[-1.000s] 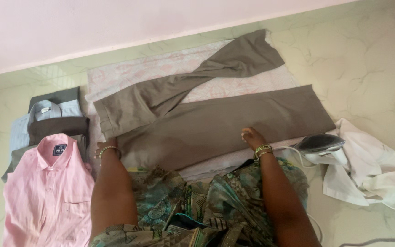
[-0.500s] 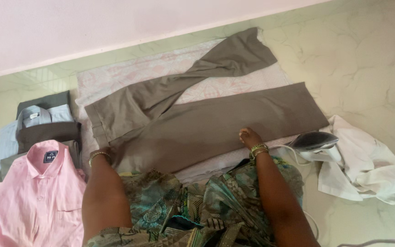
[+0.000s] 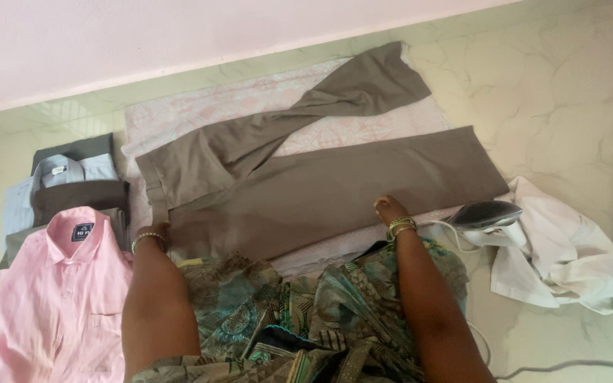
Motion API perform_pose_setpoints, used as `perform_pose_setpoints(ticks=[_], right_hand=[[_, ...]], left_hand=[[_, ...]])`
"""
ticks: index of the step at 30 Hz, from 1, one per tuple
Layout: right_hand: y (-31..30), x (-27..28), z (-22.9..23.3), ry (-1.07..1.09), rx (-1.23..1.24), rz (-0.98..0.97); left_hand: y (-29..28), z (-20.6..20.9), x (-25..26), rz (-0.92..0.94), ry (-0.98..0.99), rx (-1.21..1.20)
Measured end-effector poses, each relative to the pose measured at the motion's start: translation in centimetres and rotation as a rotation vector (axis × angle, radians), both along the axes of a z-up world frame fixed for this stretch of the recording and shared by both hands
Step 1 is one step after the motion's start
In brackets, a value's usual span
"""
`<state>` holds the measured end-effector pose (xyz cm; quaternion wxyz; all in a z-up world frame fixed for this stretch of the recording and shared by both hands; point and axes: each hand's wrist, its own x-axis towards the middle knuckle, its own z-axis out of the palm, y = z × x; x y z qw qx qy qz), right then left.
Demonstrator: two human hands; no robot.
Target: The person irons a pair of brown trousers laid out on a patterned cloth on the floor. They smooth the fabric with one hand and use a white electric iron with the other, working along the legs and waist area before folding the garment.
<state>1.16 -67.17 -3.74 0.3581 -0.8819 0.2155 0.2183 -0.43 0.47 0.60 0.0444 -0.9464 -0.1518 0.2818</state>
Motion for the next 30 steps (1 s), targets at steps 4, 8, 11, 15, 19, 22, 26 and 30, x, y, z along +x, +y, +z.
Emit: perform_pose_setpoints(ticks=[4,8,11,15,19,22,26,30], right_hand=[[0.1,0.1,-0.1,-0.079,-0.067,0.094],[0.5,0.1,0.0,-0.105,-0.119,0.102],[0.8,-0.3,-0.1,-0.118,-0.143,0.069],[1.6,-0.5,-0.1,-0.037,-0.337,0.247],[3.8,-1.7,1.9,-0.068,-0.492,0.299],[5.4,-1.9,3.3,-0.031,-0.617,0.333],[5.6,-1.8,2.6,-0.05,-0.699,0.397],[5.1,-1.6,1.2,-0.045,-0.691,0.329]], left_hand=[[0.3,0.4,0.3,-0.096,-0.207,-0.011],[0.3,0.6,0.4,0.845,-0.649,-0.716],[0.9,0.8,0.0,0.955,-0.768,-0.842],[1.5,0.9,-0.5,0.873,-0.957,-0.977],[1.3,0.7,-0.1,0.902,-1.074,-1.059],[0.8,0.1,-0.2,0.954,-1.129,-1.047],[0.5,-0.4,-0.3,0.906,-0.912,-1.001],[0.7,-0.7,-0.5,0.487,-0.344,-0.664]])
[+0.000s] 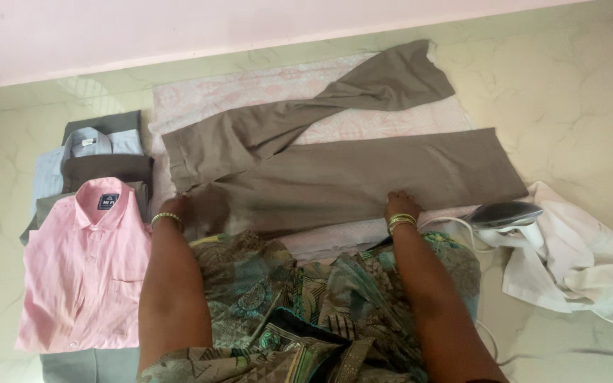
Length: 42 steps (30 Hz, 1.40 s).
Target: The person irons a pair of brown trousers laid out on a patterned cloth on the floor. They smooth the fabric with one hand and use a white electric iron with the other, working along the legs and waist area before folding the garment.
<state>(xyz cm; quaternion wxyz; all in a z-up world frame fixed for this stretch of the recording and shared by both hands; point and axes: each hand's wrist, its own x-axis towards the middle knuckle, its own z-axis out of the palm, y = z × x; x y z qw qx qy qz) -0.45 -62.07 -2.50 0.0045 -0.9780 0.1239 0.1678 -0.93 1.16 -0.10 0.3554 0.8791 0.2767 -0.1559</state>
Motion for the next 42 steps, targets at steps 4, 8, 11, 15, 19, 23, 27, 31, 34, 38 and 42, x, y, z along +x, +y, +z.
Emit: perform_pose_setpoints(ticks=[4,8,11,15,19,23,27,31,34,38,42], right_hand=[[-0.3,-0.9,0.1,-0.028,0.058,-0.029],[0.0,-1.2,0.1,-0.008,0.012,-0.007],[0.0,-1.0,0.1,0.012,-0.013,0.015],[-0.4,-1.0,0.2,-0.105,0.094,0.015],[-0.6,-1.4,0.8,-0.24,0.193,-0.018],[-0.8,-1.7,1.0,-0.191,0.16,0.035],[-0.5,-1.9,1.2,-0.206,0.108,0.067],[-0.4,-2.5,2.4,-0.244,0.119,0.048],[-0.4,-2.9,3.1,-0.18,0.118,0.011],[0.4,-2.9,4.0,0.071,0.077,0.006],[1.3,-2.5,4.0,0.234,0.056,0.139]], left_hand=[[-1.3,-1.1,-0.2,-0.464,0.295,0.193],[-1.0,-1.3,-0.3,-0.56,0.37,0.299],[0.5,-0.8,-0.6,-0.555,0.388,0.349],[2.2,-0.2,-1.3,-0.544,0.382,0.392],[3.0,0.1,-1.8,-0.515,0.365,0.396],[3.7,-0.7,-3.8,-0.529,0.333,0.376],[5.1,-3.4,-5.7,-0.525,0.21,0.35],[6.0,-4.4,-7.1,-0.375,-0.125,0.225],[5.2,-2.8,-9.6,-0.022,-0.2,0.004],[5.2,-1.0,-10.2,-0.08,-0.222,0.124],[6.1,2.4,-13.0,0.133,-0.235,-0.068]])
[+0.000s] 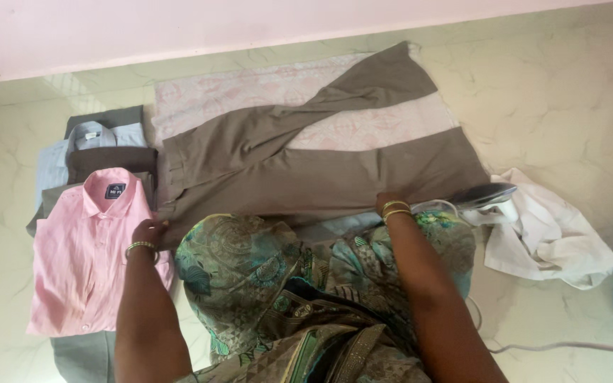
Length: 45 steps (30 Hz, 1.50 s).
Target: The person irons a pair of brown trousers laid out on a patterned cloth on the floor. They smooth the fabric with one hand and use a white electric iron with the other, working along the legs and waist area before folding the garment.
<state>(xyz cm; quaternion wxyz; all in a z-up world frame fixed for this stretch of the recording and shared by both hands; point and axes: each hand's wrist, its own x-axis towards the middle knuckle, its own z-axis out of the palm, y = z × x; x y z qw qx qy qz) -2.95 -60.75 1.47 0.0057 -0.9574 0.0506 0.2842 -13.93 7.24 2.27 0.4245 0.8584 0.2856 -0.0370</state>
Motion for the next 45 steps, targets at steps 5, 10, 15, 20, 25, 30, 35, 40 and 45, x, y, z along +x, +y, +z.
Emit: perform_pose_setpoints(ticks=[5,10,15,20,25,30,35,40,45], right_hand=[[1.7,-0.3,-0.4,0.096,0.001,0.101],[2.8,0.5,0.4,0.182,0.023,0.203],[0.8,1.2,1.0,0.201,0.003,0.36],[-5.6,3.6,2.7,0.236,-0.077,0.261],[-9.7,4.3,3.1,0.138,-0.065,-0.057],[-10.7,4.4,1.4,0.04,-0.034,-0.145],[-9.3,5.1,-0.1,-0.175,0.059,-0.013],[-7.4,5.5,-1.2,-0.162,0.069,0.115],[-7.6,5.9,-2.4,-0.223,-0.014,0.225]], left_hand=[[1.0,2.1,-2.7,-0.003,0.086,-0.012],[2.7,-4.8,-2.5,-0.031,0.264,0.07],[4.6,-10.0,-0.6,-0.58,0.271,0.636],[3.4,-6.9,0.8,-0.345,0.349,0.423],[1.9,-4.5,3.6,-0.699,0.603,0.757],[-0.8,-3.8,6.1,-0.719,0.831,0.747],[-4.1,0.8,7.1,-0.215,0.673,0.541],[-7.2,4.3,6.7,0.136,0.571,0.492],[-9.6,3.8,8.7,-0.062,0.587,0.619]])
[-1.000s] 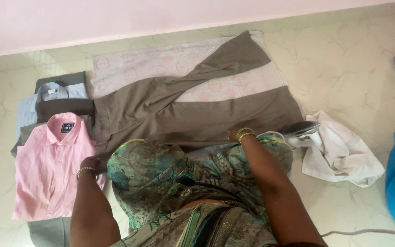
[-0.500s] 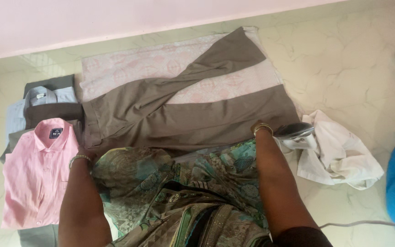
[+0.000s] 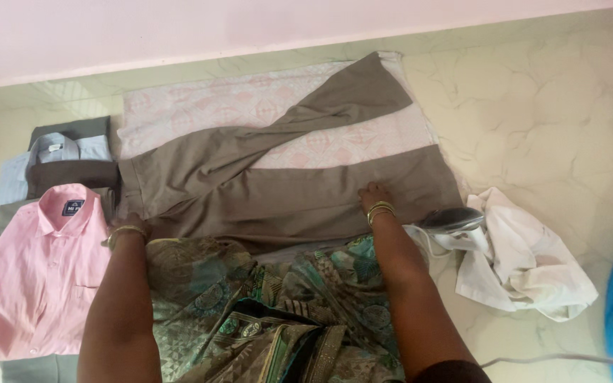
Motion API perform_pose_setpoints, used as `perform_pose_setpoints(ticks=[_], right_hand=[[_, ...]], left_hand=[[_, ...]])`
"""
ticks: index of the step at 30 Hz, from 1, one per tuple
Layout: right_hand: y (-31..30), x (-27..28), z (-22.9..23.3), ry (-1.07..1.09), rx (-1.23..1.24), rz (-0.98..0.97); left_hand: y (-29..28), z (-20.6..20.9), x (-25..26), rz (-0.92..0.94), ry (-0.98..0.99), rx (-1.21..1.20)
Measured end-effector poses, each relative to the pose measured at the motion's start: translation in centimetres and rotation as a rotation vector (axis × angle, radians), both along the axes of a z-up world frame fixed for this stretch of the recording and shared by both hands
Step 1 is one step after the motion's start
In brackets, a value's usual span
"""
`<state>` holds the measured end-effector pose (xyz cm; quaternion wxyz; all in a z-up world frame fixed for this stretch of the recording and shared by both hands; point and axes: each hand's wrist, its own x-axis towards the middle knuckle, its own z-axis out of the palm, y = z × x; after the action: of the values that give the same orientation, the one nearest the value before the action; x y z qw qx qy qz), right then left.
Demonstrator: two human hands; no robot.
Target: The person irons a pair of brown trousers laid out on a patterned cloth on the floor. They smooth the fabric with one hand and use a white electric iron with the other, working along the legs and waist area before folding the garment.
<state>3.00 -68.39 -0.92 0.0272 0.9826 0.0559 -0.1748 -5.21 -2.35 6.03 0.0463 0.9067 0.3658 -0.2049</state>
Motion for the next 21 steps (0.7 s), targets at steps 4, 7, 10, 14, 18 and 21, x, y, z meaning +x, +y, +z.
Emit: perform_pose_setpoints(ticks=[4,7,10,14,18,21], right_hand=[[0.4,1.0,-0.6,0.068,-0.001,-0.032],[0.3,0.9,0.4,0.117,0.021,-0.112],[1.4,1.1,2.2,0.189,0.026,-0.225],[2.4,0.2,4.9,0.119,0.216,-0.353],[2.8,-0.9,4.0,-0.043,0.707,-0.381],[3.8,0.0,1.7,-0.124,0.877,-0.317]], left_hand=[[-4.0,-1.6,3.1,-0.187,-0.03,-0.057],[-8.7,-4.5,4.9,-0.386,-0.068,-0.184],[-14.2,-7.3,5.7,-0.584,-0.053,-0.22],[-19.8,-9.4,5.7,-0.557,0.03,-0.295],[-22.5,-10.2,7.3,-0.79,0.439,-0.048],[-23.5,-9.6,9.6,-0.663,0.37,-0.174]])
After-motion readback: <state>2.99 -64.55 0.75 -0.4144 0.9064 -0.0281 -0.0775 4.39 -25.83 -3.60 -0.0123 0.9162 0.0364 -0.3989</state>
